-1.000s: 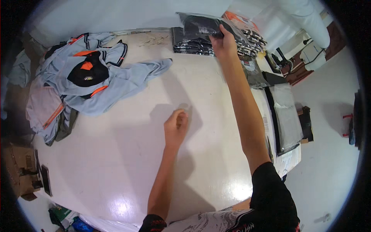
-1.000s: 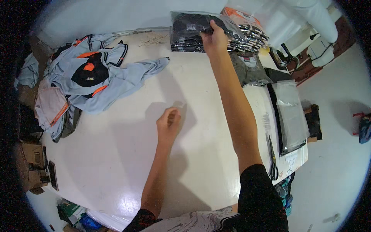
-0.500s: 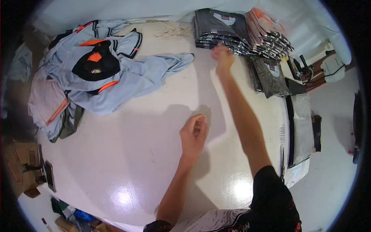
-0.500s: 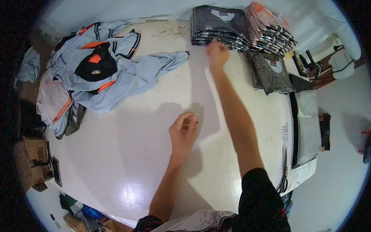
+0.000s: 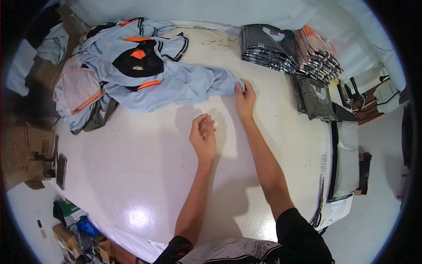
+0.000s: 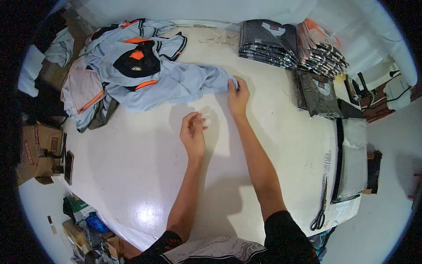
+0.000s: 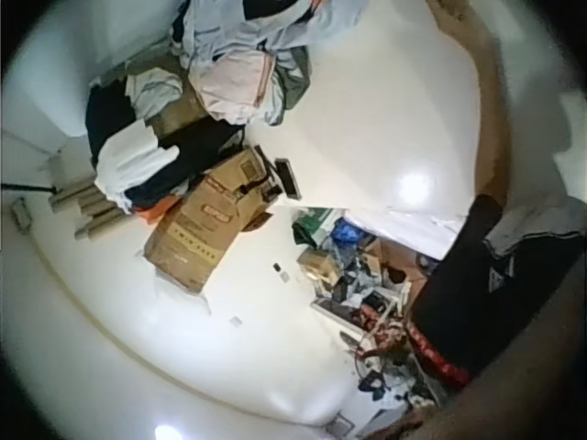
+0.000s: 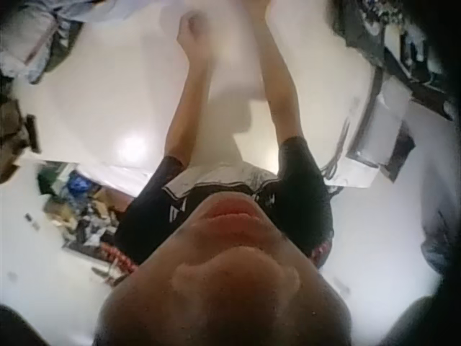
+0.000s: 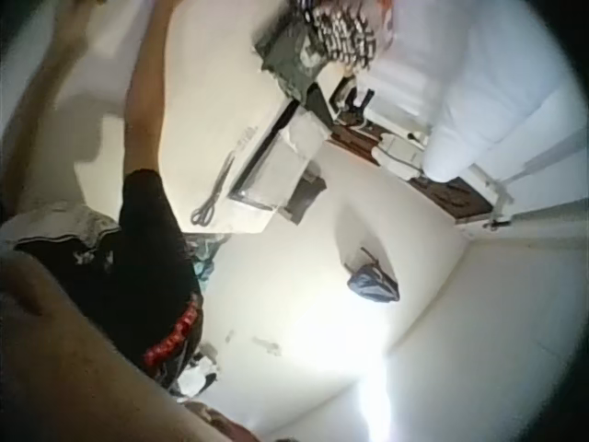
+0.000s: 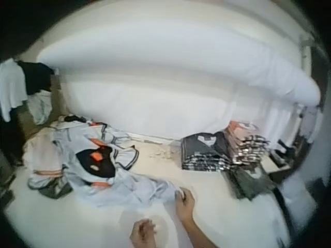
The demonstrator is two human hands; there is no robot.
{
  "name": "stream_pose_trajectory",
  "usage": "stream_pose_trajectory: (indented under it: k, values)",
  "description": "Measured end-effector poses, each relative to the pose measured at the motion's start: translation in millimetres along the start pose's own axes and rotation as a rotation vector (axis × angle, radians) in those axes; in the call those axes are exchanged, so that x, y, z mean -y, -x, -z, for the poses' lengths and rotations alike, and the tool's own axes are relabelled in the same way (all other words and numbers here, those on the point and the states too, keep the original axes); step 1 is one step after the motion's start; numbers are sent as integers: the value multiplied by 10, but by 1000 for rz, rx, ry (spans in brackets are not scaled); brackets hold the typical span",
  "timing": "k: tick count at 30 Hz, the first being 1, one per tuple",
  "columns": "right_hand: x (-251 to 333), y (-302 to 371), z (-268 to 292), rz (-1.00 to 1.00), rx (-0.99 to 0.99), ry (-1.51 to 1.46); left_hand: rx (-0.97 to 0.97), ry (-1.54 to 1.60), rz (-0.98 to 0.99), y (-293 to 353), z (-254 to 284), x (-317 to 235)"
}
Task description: The recorder folds a black and orange jersey and places it into a plastic bag, then uses scissors to trim loose threads from another jersey.
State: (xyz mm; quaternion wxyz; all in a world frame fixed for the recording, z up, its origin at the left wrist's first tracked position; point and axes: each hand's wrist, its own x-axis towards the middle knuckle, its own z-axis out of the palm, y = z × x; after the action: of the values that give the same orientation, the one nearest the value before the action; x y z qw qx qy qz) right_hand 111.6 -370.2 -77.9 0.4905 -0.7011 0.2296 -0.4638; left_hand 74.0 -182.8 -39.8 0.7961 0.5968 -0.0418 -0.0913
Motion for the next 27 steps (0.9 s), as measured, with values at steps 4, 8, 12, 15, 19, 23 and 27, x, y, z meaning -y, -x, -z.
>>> stream_pose_trajectory:
  k: [4,8,12,15,19,23,27]
  values:
    - [567,925,533,-177,-1,-50,-63,-323,-319,-15,187,38]
    - [1021,1913,1199,-267,46,-47,-79,-797,-772,240,192,-73]
    - [1185,2515,1848,-201,-5,-70,186,-1174,-690,816,372,-28]
    - [1160,2657,2360,-159,-125,-81,394,-1183,-489,1579,428,-179]
    - [1323,2480,2595,-309,-544,-44,859,-405,-19,2380,570,-300]
    - [1524,2556,2791,-89,-669,276,700,-706,-534,2152,591,-579]
    - [1396,2742,2773,-83,-487,341,489,-999,-653,1599,596,-499]
